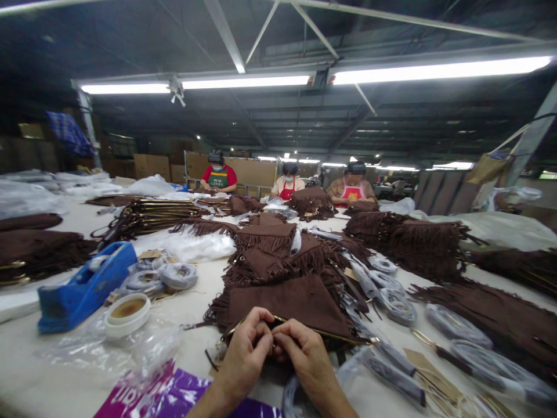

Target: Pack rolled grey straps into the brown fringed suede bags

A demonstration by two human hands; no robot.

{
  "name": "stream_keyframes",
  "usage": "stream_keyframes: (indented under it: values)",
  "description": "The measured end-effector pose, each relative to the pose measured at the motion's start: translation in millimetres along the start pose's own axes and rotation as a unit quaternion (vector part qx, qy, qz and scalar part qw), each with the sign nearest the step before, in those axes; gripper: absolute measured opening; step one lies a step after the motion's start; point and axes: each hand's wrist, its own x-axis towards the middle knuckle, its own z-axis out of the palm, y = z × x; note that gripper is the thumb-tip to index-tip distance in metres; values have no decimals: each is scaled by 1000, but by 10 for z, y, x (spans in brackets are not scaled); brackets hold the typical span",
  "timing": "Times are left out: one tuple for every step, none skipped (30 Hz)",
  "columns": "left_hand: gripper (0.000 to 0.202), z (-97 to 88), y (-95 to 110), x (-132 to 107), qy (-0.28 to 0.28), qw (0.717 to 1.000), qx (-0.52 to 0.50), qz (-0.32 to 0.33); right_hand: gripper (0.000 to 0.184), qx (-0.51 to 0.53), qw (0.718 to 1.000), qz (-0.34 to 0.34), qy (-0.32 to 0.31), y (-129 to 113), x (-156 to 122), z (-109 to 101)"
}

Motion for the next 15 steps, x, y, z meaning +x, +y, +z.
stream_keyframes:
  values:
    - [16, 12, 0, -2, 4, 1000, 5, 0, 24, -32, 999, -23, 5, -2, -7, 2]
    - [15, 23, 1, -3, 8, 1000, 8, -1, 23, -56, 997, -42, 11, -5, -14, 4]
    - [15, 34, 4, -3, 11, 1000, 7, -2, 22, -69, 996, -53, 16, -8, -20, 4]
    - [15, 42, 8, -1, 12, 1000, 1, -3, 22, -69, 996, -53, 20, -10, -23, 4]
    - [16, 47, 14, 3, 9, 1000, -11, -5, 23, -56, 997, -45, 24, -12, -24, 3]
    - [16, 49, 20, 8, 4, 1000, -27, -8, 23, -35, 999, -30, 22, -15, -21, 2]
    - [17, 47, 27, 15, -2, 999, -44, -12, 24, -7, 1000, -9, 18, -18, -16, 0]
    - [18, 42, 32, 23, -7, 998, -58, -15, 26, 21, 1000, 11, 11, -24, -10, -3]
    - [19, 33, 35, 31, -9, 998, -66, -18, 29, 46, 999, 28, 5, -31, -3, -6]
    - [19, 23, 37, 39, -11, 997, -69, -20, 32, 66, 997, 39, -1, -39, 2, -10]
    - [19, 13, 38, 44, -10, 998, -67, -20, 35, 79, 996, 46, -4, -49, 7, -13]
    - [18, 4, 37, 49, -10, 998, -63, -20, 37, 86, 995, 48, -5, -57, 9, -15]
    - [18, -3, 36, 52, -11, 998, -58, -21, 39, 90, 995, 49, -4, -63, 10, -17]
    - [17, -8, 34, 54, -12, 998, -53, -21, 40, 92, 995, 49, -6, -65, 10, -17]
    - [16, -10, 32, 54, -13, 999, -48, -21, 41, 93, 994, 50, -6, -64, 10, -17]
